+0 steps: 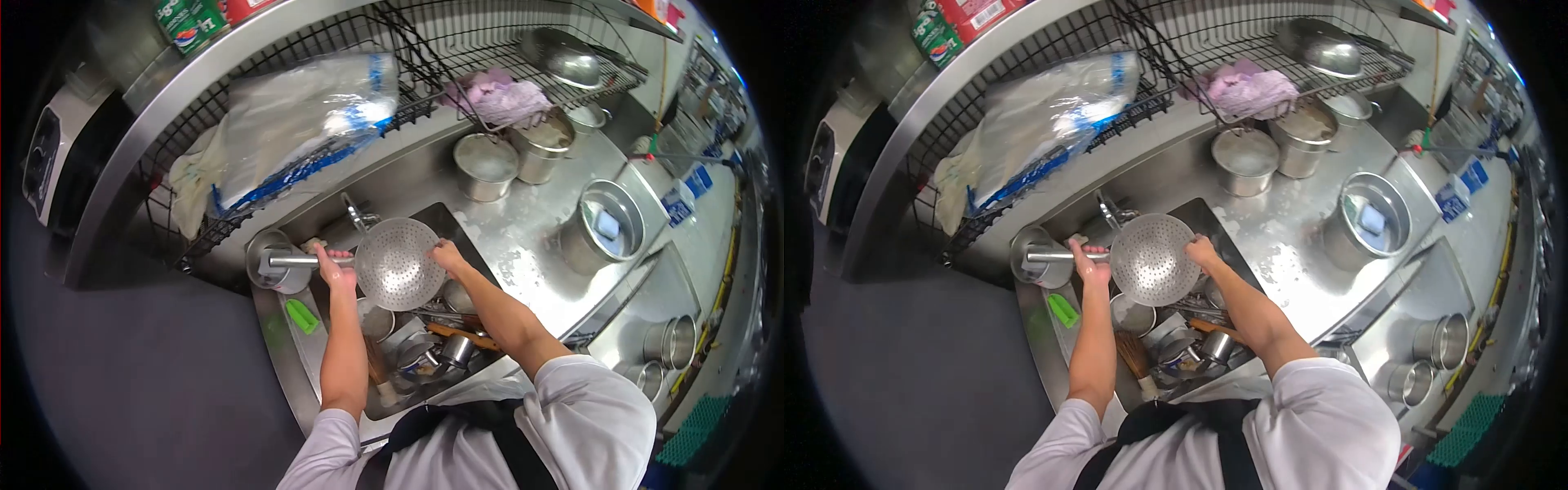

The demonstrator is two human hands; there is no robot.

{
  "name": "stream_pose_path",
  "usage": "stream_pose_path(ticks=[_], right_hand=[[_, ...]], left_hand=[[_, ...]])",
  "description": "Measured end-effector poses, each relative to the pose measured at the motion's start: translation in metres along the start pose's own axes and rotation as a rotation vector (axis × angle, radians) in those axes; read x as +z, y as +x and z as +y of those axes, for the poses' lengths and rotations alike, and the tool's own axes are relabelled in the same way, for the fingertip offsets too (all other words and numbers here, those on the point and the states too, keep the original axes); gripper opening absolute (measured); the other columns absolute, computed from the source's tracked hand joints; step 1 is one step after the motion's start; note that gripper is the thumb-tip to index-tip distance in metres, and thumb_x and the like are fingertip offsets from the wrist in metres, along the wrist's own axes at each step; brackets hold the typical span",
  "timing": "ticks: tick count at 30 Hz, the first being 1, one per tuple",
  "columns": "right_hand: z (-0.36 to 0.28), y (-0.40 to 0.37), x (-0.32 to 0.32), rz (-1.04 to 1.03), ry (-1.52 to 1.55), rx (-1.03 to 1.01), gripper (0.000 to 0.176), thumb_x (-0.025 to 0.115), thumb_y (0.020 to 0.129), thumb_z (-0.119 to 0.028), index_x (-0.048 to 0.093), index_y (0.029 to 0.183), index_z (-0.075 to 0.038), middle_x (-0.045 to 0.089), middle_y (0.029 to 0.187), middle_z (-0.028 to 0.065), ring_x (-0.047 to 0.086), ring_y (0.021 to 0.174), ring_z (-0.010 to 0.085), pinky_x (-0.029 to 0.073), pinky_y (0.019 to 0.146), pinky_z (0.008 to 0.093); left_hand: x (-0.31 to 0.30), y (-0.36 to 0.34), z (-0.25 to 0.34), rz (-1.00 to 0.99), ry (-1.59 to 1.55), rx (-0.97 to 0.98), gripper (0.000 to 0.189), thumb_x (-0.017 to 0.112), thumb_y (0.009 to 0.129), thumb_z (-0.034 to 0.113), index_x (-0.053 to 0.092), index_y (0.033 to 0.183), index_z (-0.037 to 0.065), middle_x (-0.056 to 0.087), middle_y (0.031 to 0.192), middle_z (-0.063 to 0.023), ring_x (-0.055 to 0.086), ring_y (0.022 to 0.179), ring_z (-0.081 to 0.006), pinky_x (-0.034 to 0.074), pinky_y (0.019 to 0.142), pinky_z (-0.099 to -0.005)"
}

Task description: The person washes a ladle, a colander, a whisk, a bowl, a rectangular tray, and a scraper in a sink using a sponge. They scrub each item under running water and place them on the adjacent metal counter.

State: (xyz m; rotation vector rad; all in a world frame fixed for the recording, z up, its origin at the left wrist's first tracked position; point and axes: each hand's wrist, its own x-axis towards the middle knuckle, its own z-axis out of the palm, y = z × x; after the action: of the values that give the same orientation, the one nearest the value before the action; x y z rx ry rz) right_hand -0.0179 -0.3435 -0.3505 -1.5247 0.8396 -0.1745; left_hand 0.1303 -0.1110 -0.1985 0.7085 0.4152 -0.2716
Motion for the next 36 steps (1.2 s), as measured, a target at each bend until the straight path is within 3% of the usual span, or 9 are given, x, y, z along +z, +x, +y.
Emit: stream_pose_path(ticks=[3,6,11,15,21,24,29,32,36], right_hand=[[-0.071,-0.101,-0.043,0.143,-0.251,0.019,0.057,0.066,0.085,-0.018,0.05,0.135,0.003,0.06,0.125,0.0267,0.059,0.118,0.0344,0.051,0.093,0.0388],[-0.066,-0.162,-0.084,0.107,-0.067,0.009,0.049,0.065,0.087,-0.023,0.055,0.132,-0.005,0.064,0.117,0.015,0.061,0.109,0.0294,0.053,0.085,0.0459],[-0.063,-0.296,-0.139,0.039,0.193,0.131,0.04,0.058,0.095,-0.022,0.054,0.129,-0.003,0.063,0.114,0.0105,0.061,0.101,0.0197,0.054,0.081,0.0378],[-0.049,-0.378,-0.169,0.131,0.277,0.126,0.044,0.06,0.091,-0.026,0.056,0.127,-0.003,0.063,0.111,0.0095,0.062,0.1,0.0191,0.054,0.079,0.0369],[-0.026,-0.444,-0.187,0.287,0.34,0.066,0.045,0.063,0.09,-0.028,0.057,0.127,-0.003,0.062,0.111,0.0095,0.061,0.101,0.0189,0.056,0.079,0.0362],[-0.014,-0.467,-0.187,0.3,0.296,-0.038,0.041,0.06,0.093,-0.026,0.057,0.127,-0.003,0.066,0.106,0.0085,0.063,0.099,0.0179,0.056,0.081,0.0345],[-0.02,-0.523,-0.186,0.55,-0.023,-0.492,0.045,0.069,0.088,-0.023,0.058,0.127,-0.003,0.064,0.112,0.0126,0.062,0.1,0.0214,0.051,0.083,0.0343],[-0.023,-0.577,-0.197,0.714,-0.587,-0.551,0.054,0.07,0.083,-0.032,0.057,0.13,-0.007,0.057,0.123,0.0156,0.054,0.113,0.0313,0.046,0.093,0.0431],[0.025,-0.661,-0.212,0.447,-0.779,0.095,0.07,0.071,0.081,-0.041,0.049,0.139,-0.009,0.058,0.126,0.0148,0.051,0.12,0.0348,0.041,0.099,0.0508]], left_hand=[[0.015,-0.006,-0.027,-0.095,0.025,-0.048,0.048,0.072,0.086,0.048,0.042,0.069,0.015,0.041,0.063,0.0012,0.043,0.058,-0.0143,0.041,0.058,-0.0335],[0.008,-0.018,-0.058,-0.15,-0.011,-0.127,0.048,0.071,0.087,0.047,0.042,0.067,0.014,0.038,0.058,0.0017,0.041,0.053,-0.0139,0.039,0.054,-0.0321],[0.013,-0.026,-0.082,0.159,0.335,-0.041,0.053,0.066,0.089,0.053,0.044,0.067,0.01,0.044,0.052,-0.0033,0.045,0.043,-0.0182,0.042,0.043,-0.0372],[0.016,-0.017,-0.048,0.376,0.603,0.08,0.073,0.065,0.089,0.054,0.059,0.107,-0.016,0.065,0.081,-0.0202,0.06,0.065,-0.0288,0.052,0.067,-0.0415],[0.023,-0.013,-0.046,0.112,0.91,0.172,0.048,0.077,0.078,0.029,0.065,0.099,-0.012,0.069,0.087,-0.0214,0.067,0.076,-0.0319,0.055,0.069,-0.0396],[0.005,-0.081,-0.069,-0.069,1.263,0.499,0.039,0.066,0.075,0.029,0.067,0.085,-0.009,0.068,0.09,-0.0288,0.065,0.087,-0.0455,0.048,0.078,-0.0536],[-0.047,-0.253,-0.131,-1.403,1.485,1.155,0.007,0.061,0.074,0.01,0.06,0.074,0.003,0.064,0.071,-0.021,0.063,0.07,-0.0436,0.044,0.064,-0.0552],[-0.058,-0.361,-0.154,-1.932,1.761,1.256,0.021,0.068,0.07,0.013,0.061,0.089,0.009,0.066,0.085,-0.0122,0.064,0.087,-0.032,0.044,0.078,-0.0459],[-0.093,-0.478,-0.2,-2.163,1.655,1.399,0.024,0.069,0.071,0.015,0.061,0.092,0.008,0.064,0.094,-0.013,0.062,0.095,-0.0318,0.042,0.079,-0.0465]])
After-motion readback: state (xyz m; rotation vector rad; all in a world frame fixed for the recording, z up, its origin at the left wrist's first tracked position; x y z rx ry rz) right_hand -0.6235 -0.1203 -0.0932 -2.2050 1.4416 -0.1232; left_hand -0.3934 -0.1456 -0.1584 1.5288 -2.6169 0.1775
